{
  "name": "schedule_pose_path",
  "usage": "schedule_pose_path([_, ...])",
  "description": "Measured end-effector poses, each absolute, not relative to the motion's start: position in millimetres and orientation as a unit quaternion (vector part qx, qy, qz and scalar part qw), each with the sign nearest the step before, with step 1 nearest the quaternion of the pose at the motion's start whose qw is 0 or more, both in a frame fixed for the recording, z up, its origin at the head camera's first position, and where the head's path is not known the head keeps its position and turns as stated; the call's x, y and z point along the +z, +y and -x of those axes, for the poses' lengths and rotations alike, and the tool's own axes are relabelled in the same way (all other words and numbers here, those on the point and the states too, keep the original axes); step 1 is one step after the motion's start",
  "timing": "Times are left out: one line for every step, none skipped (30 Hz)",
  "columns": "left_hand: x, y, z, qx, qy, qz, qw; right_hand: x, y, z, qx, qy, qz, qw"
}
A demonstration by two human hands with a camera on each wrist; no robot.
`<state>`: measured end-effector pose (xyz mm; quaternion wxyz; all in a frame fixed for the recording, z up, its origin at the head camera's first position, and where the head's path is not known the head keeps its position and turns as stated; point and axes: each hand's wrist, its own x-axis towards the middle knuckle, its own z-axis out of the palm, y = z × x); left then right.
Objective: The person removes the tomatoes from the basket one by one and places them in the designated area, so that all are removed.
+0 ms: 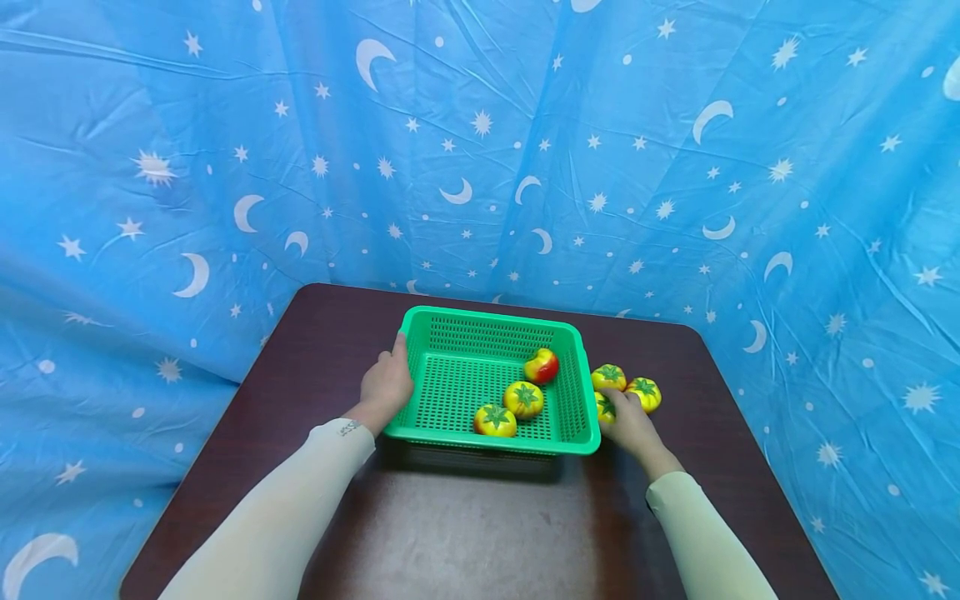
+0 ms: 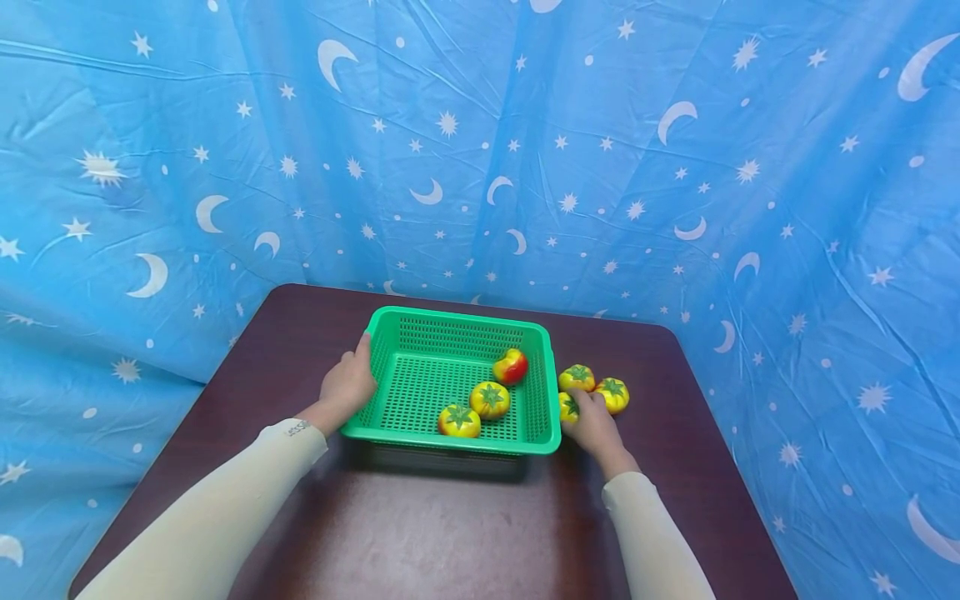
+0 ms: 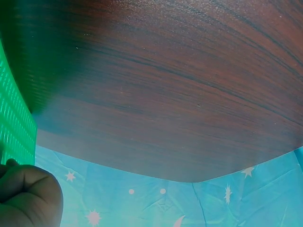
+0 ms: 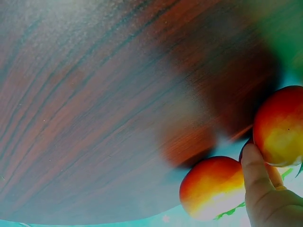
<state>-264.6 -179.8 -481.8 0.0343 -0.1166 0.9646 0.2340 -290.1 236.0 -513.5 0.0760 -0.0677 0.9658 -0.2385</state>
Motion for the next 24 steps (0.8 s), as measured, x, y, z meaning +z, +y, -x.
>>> schedule_pose_path([-481.7, -179.8, 264.7, 0.234, 0.965, 0.116, 0.034, -513.5, 235.9, 290.0, -0.238, 0.966, 0.067, 0.077])
schedule_pose_path([-481.6, -179.9, 264.6, 0.235, 0.964, 0.116, 0.034, -513.4, 235.8, 290.1, -0.237, 0.966, 0.067, 0.077])
schedule_pose_path([-481.5, -179.9, 264.5, 0.235, 0.964, 0.117, 0.034, -513.3, 235.8, 290.2, -0.237, 0.966, 0.068, 0.077])
schedule_pose_path([-481.5, -179.9, 264.4, 0.234, 0.965, 0.117, 0.033, -513.0, 235.5, 290.3, -0.236, 0.966, 0.068, 0.076])
schedule_pose_path([-481.6, -179.9, 264.4, 0.234, 0.965, 0.117, 0.033, -512.8, 235.4, 290.4, -0.236, 0.966, 0.069, 0.075])
schedule_pose_path([-481.6, -179.8, 264.2, 0.234, 0.965, 0.116, 0.032, -512.7, 235.2, 290.6, -0.236, 0.966, 0.07, 0.074])
schedule_pose_path([-481.6, -179.7, 264.0, 0.234, 0.965, 0.116, 0.032, -512.7, 235.0, 290.6, -0.235, 0.967, 0.071, 0.073])
schedule_pose_path([-481.7, -179.5, 263.9, 0.234, 0.965, 0.116, 0.031, -512.4, 235.0, 290.8, -0.235, 0.967, 0.073, 0.071])
schedule_pose_path([-481.7, -179.3, 263.8, 0.234, 0.965, 0.116, 0.03, -512.1, 234.8, 290.9, -0.237, 0.966, 0.073, 0.071])
schedule_pose_path([-481.9, -179.2, 263.7, 0.234, 0.965, 0.115, 0.028, -511.9, 234.7, 291.0, -0.237, 0.966, 0.073, 0.07])
schedule_pose_path([-482.0, -179.1, 263.7, 0.234, 0.965, 0.114, 0.027, -511.7, 234.5, 291.3, -0.238, 0.966, 0.071, 0.069])
schedule_pose_path([-482.0, -179.1, 263.6, 0.234, 0.965, 0.113, 0.026, -511.3, 234.3, 291.4, -0.239, 0.966, 0.072, 0.067])
schedule_pose_path([-482.0, -179.2, 263.8, 0.235, 0.965, 0.112, 0.024, -511.0, 234.3, 291.7, -0.239, 0.966, 0.072, 0.066])
schedule_pose_path([-482.1, -179.4, 263.9, 0.235, 0.965, 0.111, 0.023, -510.7, 234.1, 291.9, -0.24, 0.966, 0.073, 0.064])
schedule_pose_path([-482.2, -179.5, 264.1, 0.235, 0.965, 0.111, 0.022, -510.6, 234.0, 292.2, -0.241, 0.966, 0.072, 0.063])
schedule_pose_path([-482.3, -179.7, 264.2, 0.236, 0.965, 0.11, 0.021, -510.7, 234.0, 292.5, -0.24, 0.966, 0.073, 0.062])
schedule_pose_path([-482.5, -179.8, 264.4, 0.236, 0.965, 0.11, 0.02, -510.9, 234.1, 292.8, -0.24, 0.966, 0.073, 0.062])
schedule_pose_path([-482.5, -179.9, 264.4, 0.237, 0.965, 0.11, 0.02, -511.0, 234.2, 292.7, -0.24, 0.966, 0.075, 0.063])
schedule_pose_path([-482.7, -179.9, 264.5, 0.237, 0.965, 0.11, 0.019, -511.4, 234.4, 292.9, -0.239, 0.966, 0.077, 0.063])
schedule_pose_path([-482.9, -179.9, 264.4, 0.237, 0.965, 0.111, 0.02, -511.8, 234.5, 292.8, -0.239, 0.966, 0.077, 0.064])
schedule_pose_path([-483.0, -179.8, 264.4, 0.237, 0.965, 0.112, 0.02, -512.0, 234.6, 292.6, -0.24, 0.966, 0.077, 0.065])
schedule_pose_path([-483.1, -179.9, 264.2, 0.237, 0.965, 0.111, 0.021, -512.3, 234.6, 292.3, -0.239, 0.966, 0.077, 0.066])
schedule_pose_path([-483.3, -179.8, 264.1, 0.237, 0.965, 0.112, 0.022, -512.5, 234.7, 292.1, -0.239, 0.966, 0.076, 0.066])
schedule_pose_path([-483.4, -180.0, 264.1, 0.237, 0.965, 0.112, 0.023, -512.5, 234.7, 291.8, -0.238, 0.966, 0.076, 0.066])
